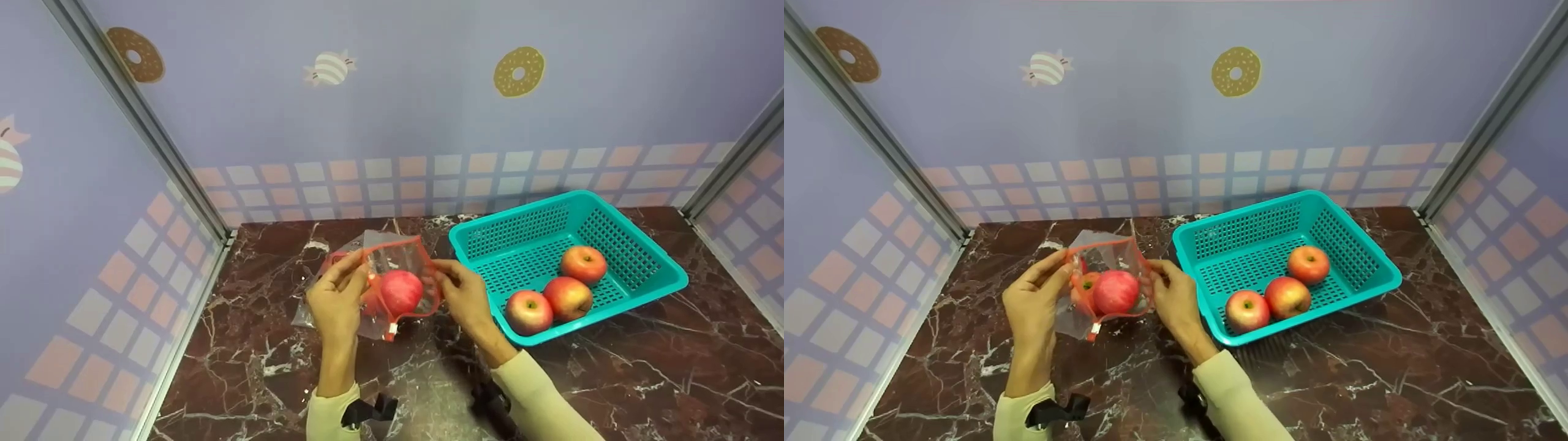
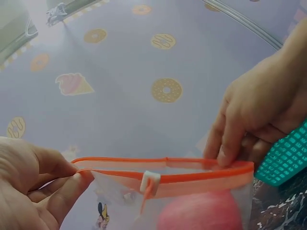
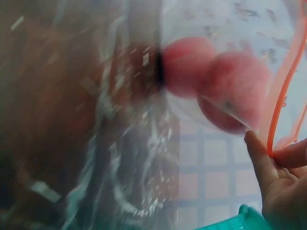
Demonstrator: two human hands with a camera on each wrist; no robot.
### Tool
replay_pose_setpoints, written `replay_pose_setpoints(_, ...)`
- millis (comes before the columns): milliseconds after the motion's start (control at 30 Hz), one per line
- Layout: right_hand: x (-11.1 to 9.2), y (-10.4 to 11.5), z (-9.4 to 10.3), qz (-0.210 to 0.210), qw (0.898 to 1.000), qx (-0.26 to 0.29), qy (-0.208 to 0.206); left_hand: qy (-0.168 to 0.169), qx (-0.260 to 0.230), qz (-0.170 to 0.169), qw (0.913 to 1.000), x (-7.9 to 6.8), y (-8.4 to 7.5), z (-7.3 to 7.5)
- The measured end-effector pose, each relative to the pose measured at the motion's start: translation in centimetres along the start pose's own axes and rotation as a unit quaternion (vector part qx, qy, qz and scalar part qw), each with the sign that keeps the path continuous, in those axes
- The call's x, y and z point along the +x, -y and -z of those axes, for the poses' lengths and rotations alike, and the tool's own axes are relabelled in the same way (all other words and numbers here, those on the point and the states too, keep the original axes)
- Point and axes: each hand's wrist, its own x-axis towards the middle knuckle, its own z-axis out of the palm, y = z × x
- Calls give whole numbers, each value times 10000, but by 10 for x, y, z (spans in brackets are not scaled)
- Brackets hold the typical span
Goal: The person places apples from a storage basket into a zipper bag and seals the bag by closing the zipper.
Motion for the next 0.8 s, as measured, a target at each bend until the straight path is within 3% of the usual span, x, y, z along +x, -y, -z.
replay_pose_setpoints(167,15,18,-7,-276,9924,1195,-97,123,-1,-141,9998,-1,-4,1)
replay_pose_setpoints(300,25,30,-12,-429,9885,1432,-208,159,-91,-263,9995,-1,-7,3)
replay_pose_setpoints(600,40,37,-12,-248,9855,1600,-504,-20,24,-357,9994,0,-9,7)
replay_pose_setpoints(800,42,37,-5,-119,9894,1073,-968,-299,-228,-834,9958,1,-15,11)
